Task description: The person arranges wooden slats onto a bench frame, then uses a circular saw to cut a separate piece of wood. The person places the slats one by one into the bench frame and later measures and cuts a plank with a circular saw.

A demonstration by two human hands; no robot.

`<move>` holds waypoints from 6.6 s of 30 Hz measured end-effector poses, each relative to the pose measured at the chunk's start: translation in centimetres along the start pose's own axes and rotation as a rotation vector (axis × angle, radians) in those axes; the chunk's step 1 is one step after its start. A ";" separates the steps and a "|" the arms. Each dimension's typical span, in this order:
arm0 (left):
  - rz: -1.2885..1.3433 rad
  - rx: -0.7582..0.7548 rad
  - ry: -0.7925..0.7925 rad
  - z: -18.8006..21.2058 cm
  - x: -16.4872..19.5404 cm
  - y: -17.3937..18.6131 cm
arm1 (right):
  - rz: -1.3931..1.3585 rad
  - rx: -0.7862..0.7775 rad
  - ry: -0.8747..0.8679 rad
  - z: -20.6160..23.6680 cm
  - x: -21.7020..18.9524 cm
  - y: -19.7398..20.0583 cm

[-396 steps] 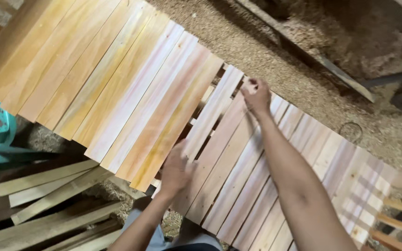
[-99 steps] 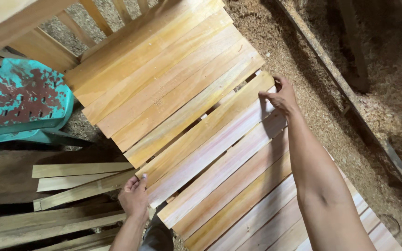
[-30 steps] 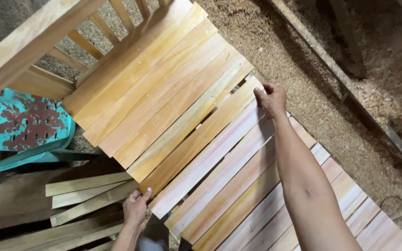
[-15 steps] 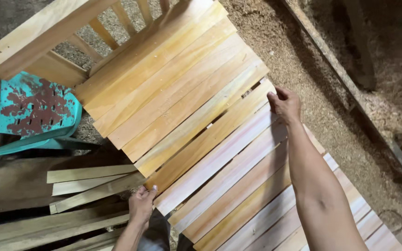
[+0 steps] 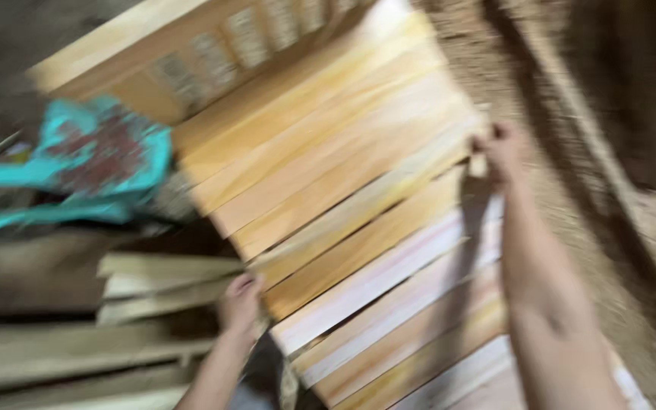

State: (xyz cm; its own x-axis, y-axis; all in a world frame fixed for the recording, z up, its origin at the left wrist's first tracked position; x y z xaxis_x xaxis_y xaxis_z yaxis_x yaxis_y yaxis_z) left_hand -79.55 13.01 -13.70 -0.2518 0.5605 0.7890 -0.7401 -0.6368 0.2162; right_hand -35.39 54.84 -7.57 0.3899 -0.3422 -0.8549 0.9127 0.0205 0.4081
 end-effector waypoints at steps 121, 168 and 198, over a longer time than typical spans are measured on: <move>-1.197 -0.277 -0.794 1.4 15.6 -6.6 | -0.217 0.107 -0.247 3.0 -1.9 -4.4; 0.108 0.101 -0.169 -8.8 5.6 0.1 | 0.275 0.044 -0.166 -5.7 -1.2 -5.4; 0.369 0.146 -0.031 -12.3 7.2 1.4 | 0.236 -0.087 -0.204 -10.2 -4.1 -9.5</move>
State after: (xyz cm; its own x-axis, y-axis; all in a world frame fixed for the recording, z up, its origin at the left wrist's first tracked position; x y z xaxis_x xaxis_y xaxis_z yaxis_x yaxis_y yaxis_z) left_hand -90.03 22.70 -14.78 -0.4637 0.2648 0.8455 -0.5064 -0.8623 -0.0076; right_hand -44.46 65.63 -11.21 0.5676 -0.4998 -0.6542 0.8103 0.1989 0.5512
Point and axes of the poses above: each hand's wrist, its own z-axis away from the middle knuckle, its own y-axis out of the back of the hand, x = y × z, the point moved 5 cm from there along -z, towards the middle knuckle, and after that the axes turned 8 degrees about -y, right-handed, at the moved point
